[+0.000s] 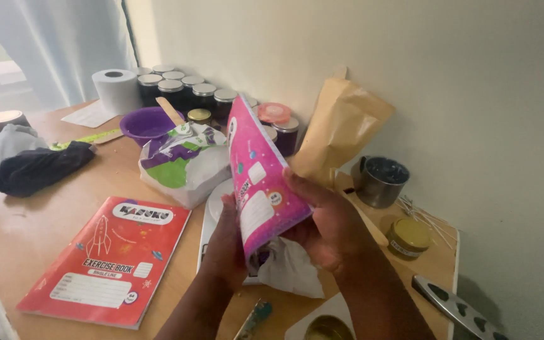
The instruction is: Preparing a small metal tin by cutting and applying tape, cleaning it with a cloth, weighing it on a digital scale, and recording data in a notebook.
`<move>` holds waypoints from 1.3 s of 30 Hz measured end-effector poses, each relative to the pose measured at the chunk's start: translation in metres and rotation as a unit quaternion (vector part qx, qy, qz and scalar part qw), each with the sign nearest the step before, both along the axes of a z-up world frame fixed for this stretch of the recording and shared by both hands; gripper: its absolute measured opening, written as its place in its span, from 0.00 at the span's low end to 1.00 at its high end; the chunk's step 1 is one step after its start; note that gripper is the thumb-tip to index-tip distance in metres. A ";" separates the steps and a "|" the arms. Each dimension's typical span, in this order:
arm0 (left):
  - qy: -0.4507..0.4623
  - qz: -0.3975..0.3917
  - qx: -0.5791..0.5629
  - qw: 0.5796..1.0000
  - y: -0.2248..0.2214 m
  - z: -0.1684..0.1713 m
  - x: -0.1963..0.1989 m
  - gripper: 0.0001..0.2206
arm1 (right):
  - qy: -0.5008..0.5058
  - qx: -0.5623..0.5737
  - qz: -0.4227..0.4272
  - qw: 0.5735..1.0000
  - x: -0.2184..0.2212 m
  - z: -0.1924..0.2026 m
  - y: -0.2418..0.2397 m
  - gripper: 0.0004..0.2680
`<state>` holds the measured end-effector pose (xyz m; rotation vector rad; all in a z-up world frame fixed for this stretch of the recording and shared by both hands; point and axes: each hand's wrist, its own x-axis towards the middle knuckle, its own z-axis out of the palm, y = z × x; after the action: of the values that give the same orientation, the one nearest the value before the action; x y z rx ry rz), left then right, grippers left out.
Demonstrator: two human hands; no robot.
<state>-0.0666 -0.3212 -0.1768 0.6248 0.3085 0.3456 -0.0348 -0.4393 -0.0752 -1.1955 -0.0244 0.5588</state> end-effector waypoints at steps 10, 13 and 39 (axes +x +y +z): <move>-0.125 -0.057 -0.010 0.990 0.014 -0.022 0.005 0.29 | -0.023 0.052 -0.026 0.998 -0.003 -0.009 -0.011 0.14; -0.133 -0.046 -0.008 0.990 0.015 -0.028 0.007 0.27 | -0.099 -0.048 -0.090 0.990 0.015 -0.030 -0.031 0.16; -0.138 0.062 0.097 0.984 0.045 0.027 -0.044 0.30 | -0.365 -0.213 0.002 0.906 -0.033 -0.011 -0.052 0.13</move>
<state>-0.1106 -0.2766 -0.1501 0.7409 0.0475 0.5812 -0.0677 -0.4911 -0.0864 -1.7807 -0.5688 0.0847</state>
